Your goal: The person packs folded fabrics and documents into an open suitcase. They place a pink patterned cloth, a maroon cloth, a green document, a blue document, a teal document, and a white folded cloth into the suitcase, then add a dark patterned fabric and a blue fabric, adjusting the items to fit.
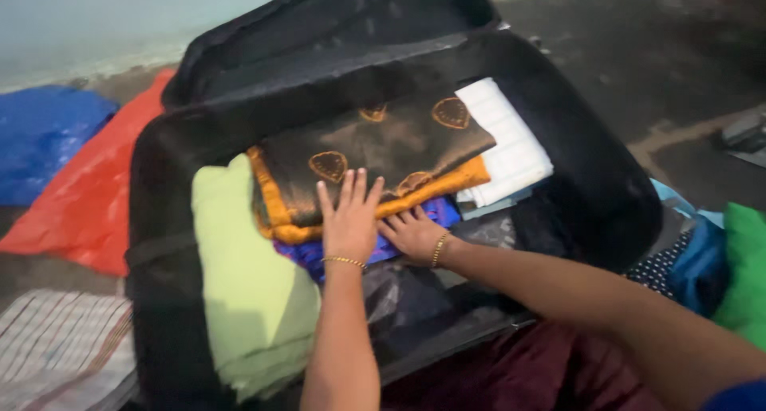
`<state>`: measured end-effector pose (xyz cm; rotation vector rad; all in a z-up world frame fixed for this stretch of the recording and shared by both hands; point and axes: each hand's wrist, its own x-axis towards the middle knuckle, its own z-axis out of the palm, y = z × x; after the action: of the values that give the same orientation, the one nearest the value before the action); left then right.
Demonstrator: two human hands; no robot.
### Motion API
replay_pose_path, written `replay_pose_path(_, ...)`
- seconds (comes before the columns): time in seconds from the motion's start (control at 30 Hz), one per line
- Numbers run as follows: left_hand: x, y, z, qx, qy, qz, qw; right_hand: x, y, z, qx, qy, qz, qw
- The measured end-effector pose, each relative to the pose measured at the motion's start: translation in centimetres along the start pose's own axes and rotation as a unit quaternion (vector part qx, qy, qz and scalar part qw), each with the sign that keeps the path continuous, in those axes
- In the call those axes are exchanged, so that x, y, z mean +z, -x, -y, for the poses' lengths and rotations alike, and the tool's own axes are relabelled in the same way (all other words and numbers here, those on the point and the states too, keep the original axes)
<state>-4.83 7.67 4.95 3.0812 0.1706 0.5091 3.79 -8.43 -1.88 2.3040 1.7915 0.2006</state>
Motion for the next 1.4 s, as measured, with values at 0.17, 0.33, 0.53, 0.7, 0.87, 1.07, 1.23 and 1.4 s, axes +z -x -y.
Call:
replay_pose_path(0.17, -0.6, -0.7, 0.1, 0.007, 0.014, 0.035, 0.999, 1.9, -2.3, 0.5, 0.040, -0.001, 0.029, 0.999)
replay_pose_path(0.33, -1.1, -1.3, -0.4, 0.025, 0.021, 0.019, 0.999, 4.5, -3.2, 0.6, 0.034, 0.011, 0.036, 0.999)
replay_pose_path(0.53, -1.2, -1.0, -0.4, 0.017, 0.028, 0.060, 0.998, 8.0, -5.0, 2.4, 0.107, 0.079, -0.100, 0.986)
replay_pose_path(0.7, -0.7, -0.6, -0.5, -0.003, 0.020, 0.135, 0.991, 9.1, -5.3, 1.6, 0.064, 0.089, -0.197, 0.974)
replay_pose_path(0.87, -0.3, -0.4, 0.1, -0.020, 0.034, 0.070, 0.997, 6.5, -5.4, -0.8, -0.073, 0.030, -0.130, 0.988)
replay_pose_path(1.07, -1.5, -0.6, 0.0, -0.050, 0.070, 0.035, 0.996, -2.3, -2.4, -0.9, -0.115, 0.074, -0.062, 0.989)
replay_pose_path(1.23, -2.3, -1.1, 0.0, -0.087, 0.060, 0.121, 0.987, -10.6, 0.9, -1.6, -0.131, -0.030, -0.015, 0.991)
replay_pose_path(1.4, -1.4, -0.8, -0.1, -0.089, 0.041, 0.236, 0.967, -17.7, 5.1, -0.7, -0.137, -0.065, 0.073, 0.986)
